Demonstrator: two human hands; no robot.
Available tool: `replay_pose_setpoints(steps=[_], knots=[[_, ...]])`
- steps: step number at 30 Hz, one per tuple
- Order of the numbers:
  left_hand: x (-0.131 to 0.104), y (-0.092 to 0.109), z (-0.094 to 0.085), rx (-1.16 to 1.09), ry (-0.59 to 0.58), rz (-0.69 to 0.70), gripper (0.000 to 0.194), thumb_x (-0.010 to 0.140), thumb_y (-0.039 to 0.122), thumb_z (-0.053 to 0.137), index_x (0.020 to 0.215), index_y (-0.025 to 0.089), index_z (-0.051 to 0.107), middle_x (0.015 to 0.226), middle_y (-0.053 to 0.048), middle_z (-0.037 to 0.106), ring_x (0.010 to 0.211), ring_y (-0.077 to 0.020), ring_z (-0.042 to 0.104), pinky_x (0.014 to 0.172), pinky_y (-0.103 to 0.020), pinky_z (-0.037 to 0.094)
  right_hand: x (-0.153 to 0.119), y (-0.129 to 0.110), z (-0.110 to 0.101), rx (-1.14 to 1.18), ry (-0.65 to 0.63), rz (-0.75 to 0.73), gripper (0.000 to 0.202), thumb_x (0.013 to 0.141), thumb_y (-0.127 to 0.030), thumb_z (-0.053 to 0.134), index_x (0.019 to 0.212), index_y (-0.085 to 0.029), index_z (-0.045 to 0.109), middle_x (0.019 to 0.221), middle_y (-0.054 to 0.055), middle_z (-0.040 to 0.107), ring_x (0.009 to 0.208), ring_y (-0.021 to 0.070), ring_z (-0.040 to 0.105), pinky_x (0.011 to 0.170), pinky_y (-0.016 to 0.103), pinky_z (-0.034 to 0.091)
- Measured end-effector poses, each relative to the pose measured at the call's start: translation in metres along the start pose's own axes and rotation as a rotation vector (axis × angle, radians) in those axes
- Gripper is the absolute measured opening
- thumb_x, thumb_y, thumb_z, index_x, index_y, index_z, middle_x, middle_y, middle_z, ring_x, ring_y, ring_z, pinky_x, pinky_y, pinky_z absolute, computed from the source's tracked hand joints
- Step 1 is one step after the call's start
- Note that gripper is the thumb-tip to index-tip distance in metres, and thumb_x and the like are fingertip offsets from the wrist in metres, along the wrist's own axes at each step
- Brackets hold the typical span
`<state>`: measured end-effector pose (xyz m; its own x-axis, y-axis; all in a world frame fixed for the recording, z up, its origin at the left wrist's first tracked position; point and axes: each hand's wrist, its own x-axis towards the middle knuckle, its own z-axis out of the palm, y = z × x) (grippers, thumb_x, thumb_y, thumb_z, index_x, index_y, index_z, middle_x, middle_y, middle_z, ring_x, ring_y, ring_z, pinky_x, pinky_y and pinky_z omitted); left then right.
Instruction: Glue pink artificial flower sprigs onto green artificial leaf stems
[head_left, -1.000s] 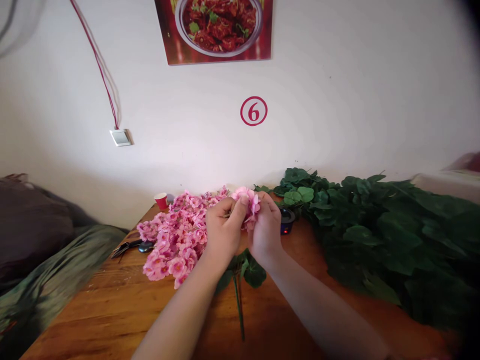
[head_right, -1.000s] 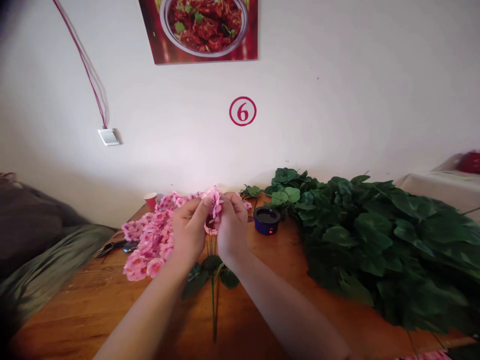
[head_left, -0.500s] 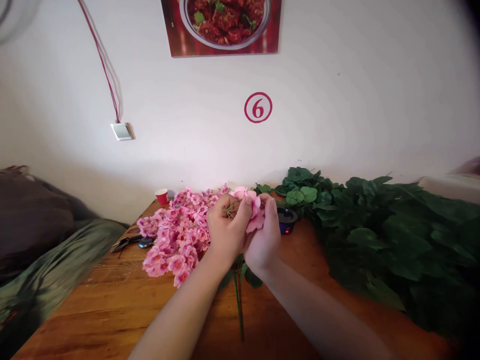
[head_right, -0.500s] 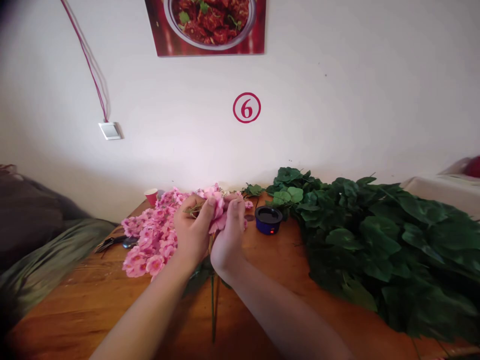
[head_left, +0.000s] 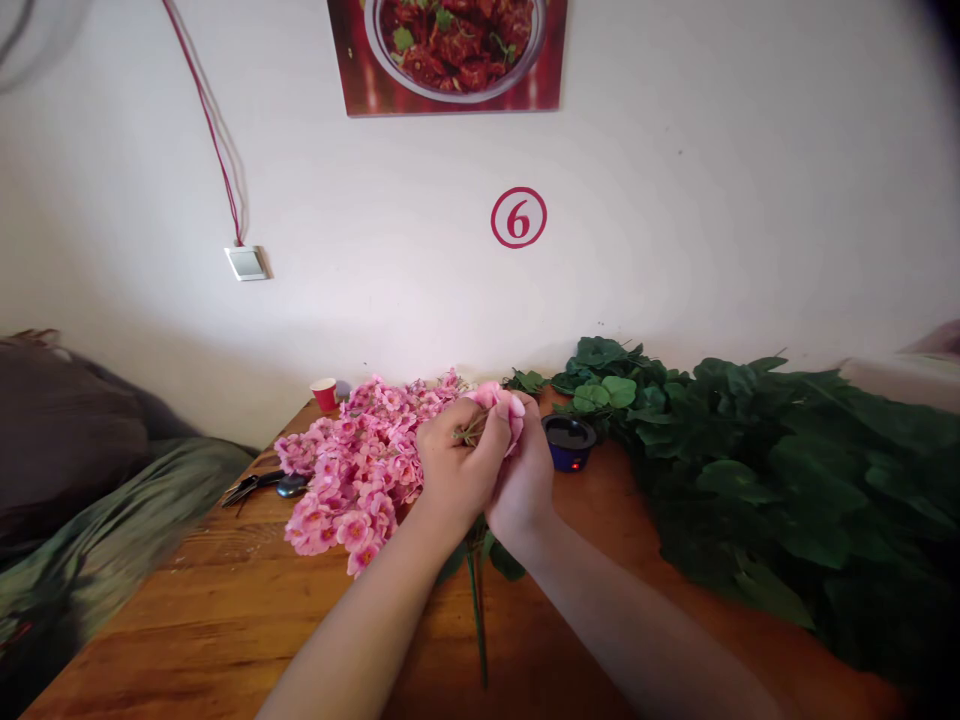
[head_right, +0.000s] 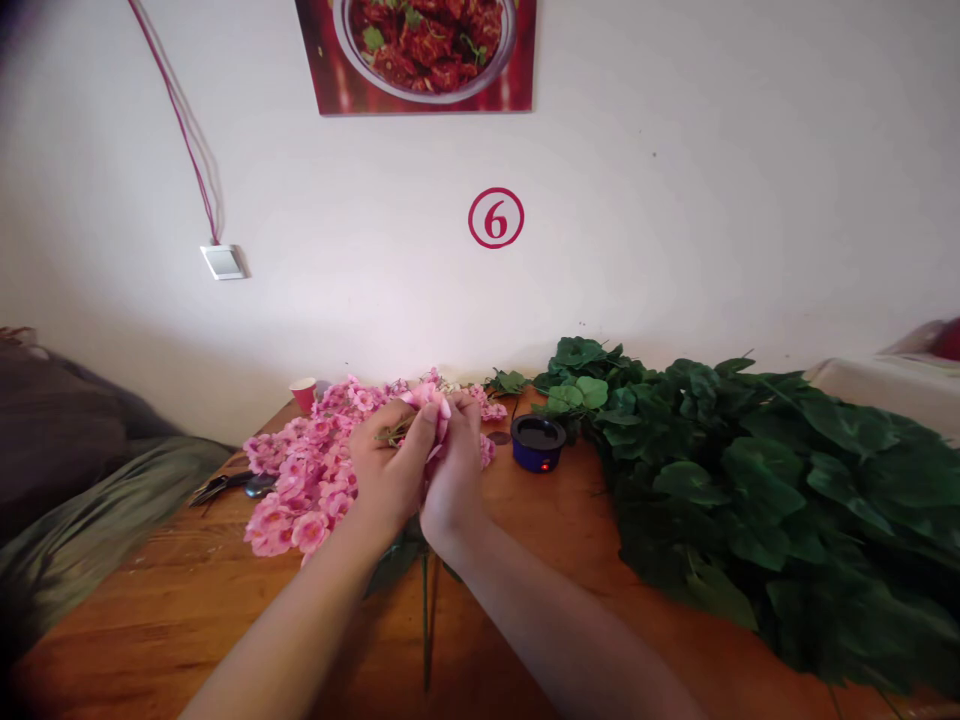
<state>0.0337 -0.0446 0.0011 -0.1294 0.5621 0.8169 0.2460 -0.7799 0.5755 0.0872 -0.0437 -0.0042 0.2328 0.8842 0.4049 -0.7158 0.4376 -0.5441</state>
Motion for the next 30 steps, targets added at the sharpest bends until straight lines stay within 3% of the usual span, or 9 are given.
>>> replay_pose_setpoints(steps=[3, 7, 12, 17, 20, 22, 25, 30], knots=[[-0.001, -0.005, -0.001, -0.036, 0.028, 0.020, 0.044, 0.092, 0.037, 0.061, 0.055, 0.017, 0.047, 0.051, 0.004, 0.043, 0.048, -0.0080, 0.038, 0.048, -0.023, 0.030, -0.001, -0.001, 0.003, 0.076, -0.050, 0.089, 0.025, 0.081, -0.046, 0.063, 0.086, -0.022, 0.057, 0.083, -0.001, 0.057, 0.081, 0.0145, 0.058, 0.080, 0.028, 0.050], [-0.002, -0.011, 0.000, -0.126, 0.016, 0.005, 0.046, 0.094, 0.037, 0.060, 0.056, 0.018, 0.043, 0.052, 0.005, 0.041, 0.048, -0.0083, 0.038, 0.048, -0.024, 0.030, -0.005, 0.001, 0.003, 0.040, -0.116, 0.033, 0.028, 0.085, -0.048, 0.060, 0.096, -0.023, 0.063, 0.099, 0.003, 0.065, 0.100, 0.0191, 0.062, 0.093, 0.034, 0.049], [0.002, -0.009, -0.002, 0.045, 0.031, 0.115, 0.043, 0.094, 0.037, 0.059, 0.058, 0.019, 0.045, 0.061, 0.002, 0.045, 0.061, -0.0123, 0.046, 0.061, -0.029, 0.038, -0.011, 0.004, 0.001, 0.004, 0.019, -0.073, 0.025, 0.086, -0.047, 0.063, 0.093, -0.024, 0.056, 0.089, -0.001, 0.061, 0.084, 0.0154, 0.061, 0.079, 0.030, 0.051], [0.005, -0.005, -0.005, 0.259, 0.135, 0.215, 0.022, 0.090, 0.041, 0.062, 0.084, 0.021, 0.061, 0.100, -0.007, 0.053, 0.104, -0.0233, 0.053, 0.092, -0.042, 0.044, -0.012, 0.000, 0.005, 0.022, 0.016, -0.045, 0.030, 0.084, -0.047, 0.066, 0.082, -0.023, 0.049, 0.074, -0.004, 0.052, 0.070, 0.0142, 0.054, 0.068, 0.029, 0.049], [0.007, -0.005, -0.007, 0.213, 0.051, 0.230, 0.024, 0.089, 0.041, 0.063, 0.107, 0.024, 0.064, 0.134, -0.010, 0.049, 0.131, -0.0281, 0.044, 0.108, -0.050, 0.038, -0.010, -0.003, 0.008, 0.023, -0.012, 0.073, 0.033, 0.080, -0.052, 0.067, 0.080, -0.023, 0.050, 0.080, 0.000, 0.058, 0.080, 0.0189, 0.060, 0.074, 0.034, 0.052], [0.009, -0.006, -0.008, 0.162, -0.055, 0.254, 0.026, 0.091, 0.038, 0.063, 0.114, 0.027, 0.065, 0.148, -0.008, 0.045, 0.137, -0.0286, 0.041, 0.113, -0.052, 0.036, -0.009, -0.005, 0.009, 0.056, -0.049, 0.167, 0.030, 0.078, -0.050, 0.068, 0.081, -0.025, 0.053, 0.088, 0.002, 0.062, 0.092, 0.0214, 0.062, 0.080, 0.037, 0.053], [0.011, -0.008, -0.007, 0.029, -0.172, 0.244, 0.021, 0.094, 0.032, 0.059, 0.113, 0.028, 0.069, 0.147, -0.006, 0.052, 0.138, -0.0275, 0.046, 0.114, -0.052, 0.037, -0.006, -0.007, 0.007, 0.101, -0.039, 0.247, 0.021, 0.078, -0.045, 0.067, 0.085, -0.027, 0.058, 0.093, 0.002, 0.064, 0.099, 0.0203, 0.062, 0.085, 0.036, 0.054], [0.011, -0.010, -0.003, -0.136, -0.158, 0.192, 0.021, 0.096, 0.029, 0.056, 0.107, 0.026, 0.074, 0.131, -0.006, 0.067, 0.127, -0.0253, 0.058, 0.112, -0.051, 0.043, -0.004, -0.010, 0.008, 0.107, 0.009, 0.318, 0.018, 0.080, -0.039, 0.063, 0.086, -0.023, 0.061, 0.089, 0.002, 0.064, 0.092, 0.0174, 0.061, 0.081, 0.030, 0.053]])
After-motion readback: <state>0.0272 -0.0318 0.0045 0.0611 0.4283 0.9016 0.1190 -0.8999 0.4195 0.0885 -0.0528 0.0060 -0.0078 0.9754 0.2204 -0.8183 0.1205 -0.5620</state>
